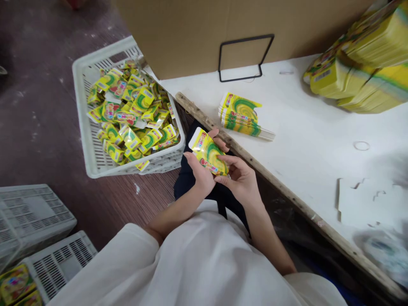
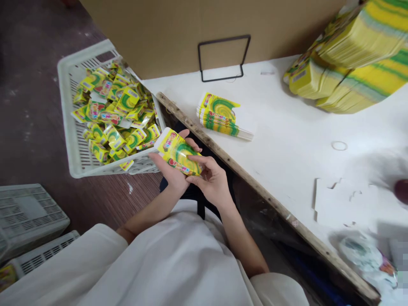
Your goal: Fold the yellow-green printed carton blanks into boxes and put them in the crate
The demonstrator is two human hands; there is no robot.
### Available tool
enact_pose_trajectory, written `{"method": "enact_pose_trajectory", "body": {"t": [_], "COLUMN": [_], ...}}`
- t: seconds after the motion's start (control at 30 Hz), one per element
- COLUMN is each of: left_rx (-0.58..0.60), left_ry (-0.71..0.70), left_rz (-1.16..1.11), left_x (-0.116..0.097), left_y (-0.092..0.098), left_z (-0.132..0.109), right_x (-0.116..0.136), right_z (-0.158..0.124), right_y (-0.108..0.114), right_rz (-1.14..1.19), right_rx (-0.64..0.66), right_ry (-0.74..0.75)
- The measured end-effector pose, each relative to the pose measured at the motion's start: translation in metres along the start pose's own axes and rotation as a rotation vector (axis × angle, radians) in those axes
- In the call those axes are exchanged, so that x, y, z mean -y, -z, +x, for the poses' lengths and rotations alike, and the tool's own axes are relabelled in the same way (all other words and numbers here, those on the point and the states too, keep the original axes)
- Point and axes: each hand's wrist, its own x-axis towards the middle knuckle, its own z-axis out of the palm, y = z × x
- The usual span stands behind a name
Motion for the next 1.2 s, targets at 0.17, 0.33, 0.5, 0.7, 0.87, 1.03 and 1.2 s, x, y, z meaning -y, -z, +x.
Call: {"method": "enact_pose_trajectory", "body": {"t": [0.17,0.33,0.5,0.7,0.87,1.03,1.2], "left_rx": [-0.019,0.002,0.131,0.233,0.637,0.704,0.682], "left_ry": [0.022,-0.036,0.015,0.056,0.052,-0.022,-0.204], "left_rz": [-0.102,0.02,0.098,0.197,0.497,0.948,1.008], "left_x": [0.0,0.006,0.02,-0.007,-0.058,-0.049,-0.027], "left_y": [0.007,0.018,0.027,0.044,0.045,0.034,0.035], "left_z": [0.008,0.009,-0.002,0.018,0.037,0.013,-0.005], "right_x": [0.0,-0.004,0.009,0.045,0.065,0.049,0.027], "right_z": [-0.007,-0.005,0.001,0.001,-0.001,-0.003,0.001], "right_y": [-0.011,-0.005,0.019,0.043,0.05,0.033,0.023], "right_rz": [-0.049,-0.189,-0.326,-0.548,-0.945,-0.853,-0.242], "right_rx": [0.044,-0.018,-0.206,-0.181,0.037,-0.147,-0.253], "right_ry": [-0.033,0.023,0.157,0.314,0.507,0.516,0.131]}}
